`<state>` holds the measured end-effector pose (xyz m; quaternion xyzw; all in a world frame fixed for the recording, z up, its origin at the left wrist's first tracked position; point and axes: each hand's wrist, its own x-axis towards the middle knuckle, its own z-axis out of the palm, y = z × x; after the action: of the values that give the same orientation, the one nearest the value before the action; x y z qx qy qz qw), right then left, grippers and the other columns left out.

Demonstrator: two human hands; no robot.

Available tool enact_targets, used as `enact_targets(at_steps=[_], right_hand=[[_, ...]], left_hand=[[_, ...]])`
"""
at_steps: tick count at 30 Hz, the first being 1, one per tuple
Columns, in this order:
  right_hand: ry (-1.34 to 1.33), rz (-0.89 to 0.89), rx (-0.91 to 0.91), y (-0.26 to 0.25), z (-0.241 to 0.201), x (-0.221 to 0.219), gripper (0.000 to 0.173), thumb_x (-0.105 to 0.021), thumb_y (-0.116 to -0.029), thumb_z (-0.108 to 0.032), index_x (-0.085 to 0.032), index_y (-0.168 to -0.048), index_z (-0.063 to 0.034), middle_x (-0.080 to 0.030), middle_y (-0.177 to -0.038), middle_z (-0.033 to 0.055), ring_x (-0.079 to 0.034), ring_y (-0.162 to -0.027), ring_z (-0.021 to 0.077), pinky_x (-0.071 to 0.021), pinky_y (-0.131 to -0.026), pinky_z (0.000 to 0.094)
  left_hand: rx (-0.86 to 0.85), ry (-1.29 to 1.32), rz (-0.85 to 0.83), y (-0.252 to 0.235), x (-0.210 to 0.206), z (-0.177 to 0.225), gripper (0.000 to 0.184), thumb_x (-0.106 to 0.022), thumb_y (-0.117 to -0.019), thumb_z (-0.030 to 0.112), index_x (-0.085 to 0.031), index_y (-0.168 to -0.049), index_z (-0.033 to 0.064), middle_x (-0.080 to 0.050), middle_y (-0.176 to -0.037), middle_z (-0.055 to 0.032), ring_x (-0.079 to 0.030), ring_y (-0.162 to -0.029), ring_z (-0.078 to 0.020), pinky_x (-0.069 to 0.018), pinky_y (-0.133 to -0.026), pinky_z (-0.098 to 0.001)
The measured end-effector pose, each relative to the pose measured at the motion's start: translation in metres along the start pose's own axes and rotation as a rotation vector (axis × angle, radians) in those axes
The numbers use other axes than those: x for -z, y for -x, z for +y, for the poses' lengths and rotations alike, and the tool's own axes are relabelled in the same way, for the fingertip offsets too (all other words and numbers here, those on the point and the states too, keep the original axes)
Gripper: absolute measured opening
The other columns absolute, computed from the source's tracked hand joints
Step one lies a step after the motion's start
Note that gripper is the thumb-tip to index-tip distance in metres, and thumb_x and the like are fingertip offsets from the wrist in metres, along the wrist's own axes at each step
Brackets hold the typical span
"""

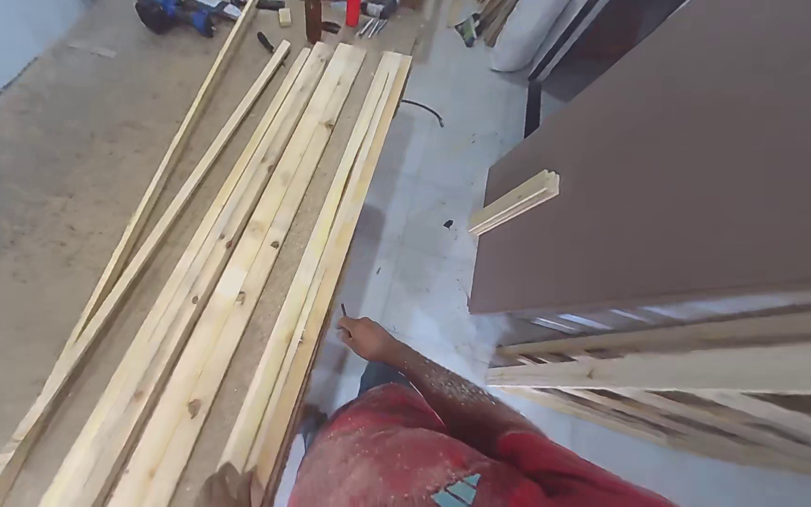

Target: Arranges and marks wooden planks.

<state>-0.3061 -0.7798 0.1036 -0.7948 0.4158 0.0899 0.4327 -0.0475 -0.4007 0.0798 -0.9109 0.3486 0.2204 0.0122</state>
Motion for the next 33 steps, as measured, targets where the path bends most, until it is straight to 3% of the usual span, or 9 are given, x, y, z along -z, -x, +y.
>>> enact_targets(at_steps=[3, 5, 11, 21, 28, 33], right_hand=[[0.028, -0.043, 0.061, 0.015, 0.063, 0.044, 0.033, -0.045, -0.1081, -0.020, -0.062, -0.135, -0.0138, -0.073, -0.109, 0.0131, -0.071, -0.101, 0.0320, -0.0559, -0.090, 0.0552], [0.001, -0.029, 0.087, 0.024, 0.103, 0.077, 0.033, -0.046, -0.1065, -0.016, -0.062, -0.136, -0.0145, -0.074, -0.108, 0.0108, -0.072, -0.099, 0.0300, -0.0566, -0.090, 0.0546], [-0.041, 0.092, 0.021, 0.009, 0.180, 0.196, 0.032, -0.048, -0.1066, -0.029, -0.066, -0.128, -0.0125, -0.072, -0.102, 0.0089, -0.071, -0.092, 0.0239, -0.0576, -0.085, 0.0482], [0.005, 0.299, 0.027, -0.151, 0.251, 0.413, 0.035, -0.056, -0.1041, -0.029, -0.067, -0.130, -0.0091, -0.072, -0.116, 0.0088, -0.070, -0.101, 0.0184, -0.0574, -0.094, 0.0384], [0.029, 0.349, -0.075, -0.255, 0.284, 0.555, 0.033, -0.062, -0.1027, -0.029, -0.067, -0.127, -0.0074, -0.073, -0.111, 0.0099, -0.071, -0.096, 0.0198, -0.0588, -0.089, 0.0421], [0.022, 0.404, -0.095, -0.342, 0.299, 0.641, 0.034, -0.065, -0.1017, -0.024, -0.064, -0.130, -0.0050, -0.071, -0.112, 0.0156, -0.070, -0.094, 0.0281, -0.0585, -0.085, 0.0500]], left_hand=[[0.058, 0.051, 0.047, -0.031, -0.003, 0.075, 0.064, -0.070, -0.0934, 0.048, -0.061, -0.137, 0.0025, -0.058, -0.138, -0.0302, -0.053, -0.131, -0.0506, -0.0411, -0.110, -0.0660], [0.112, 0.076, 0.113, -0.054, -0.007, 0.123, 0.063, -0.073, -0.0922, 0.048, -0.063, -0.135, 0.0024, -0.059, -0.136, -0.0296, -0.054, -0.130, -0.0503, -0.0411, -0.109, -0.0675], [0.113, 0.065, 0.076, -0.124, -0.001, 0.222, 0.065, -0.071, -0.0923, 0.052, -0.062, -0.136, 0.0048, -0.058, -0.139, -0.0259, -0.053, -0.132, -0.0467, -0.0420, -0.110, -0.0653], [0.037, 0.136, 0.119, -0.230, 0.009, 0.394, 0.068, -0.075, -0.0898, 0.051, -0.062, -0.135, 0.0017, -0.059, -0.135, -0.0284, -0.054, -0.129, -0.0496, -0.0438, -0.106, -0.0667], [0.000, 0.168, 0.084, -0.309, 0.030, 0.519, 0.061, -0.075, -0.0902, 0.050, -0.066, -0.131, 0.0052, -0.062, -0.131, -0.0279, -0.056, -0.126, -0.0493, -0.0455, -0.105, -0.0647], [0.049, 0.146, 0.005, -0.344, 0.048, 0.579, 0.060, -0.077, -0.0892, 0.049, -0.067, -0.132, 0.0077, -0.063, -0.131, -0.0249, -0.058, -0.125, -0.0452, -0.0471, -0.105, -0.0625]])
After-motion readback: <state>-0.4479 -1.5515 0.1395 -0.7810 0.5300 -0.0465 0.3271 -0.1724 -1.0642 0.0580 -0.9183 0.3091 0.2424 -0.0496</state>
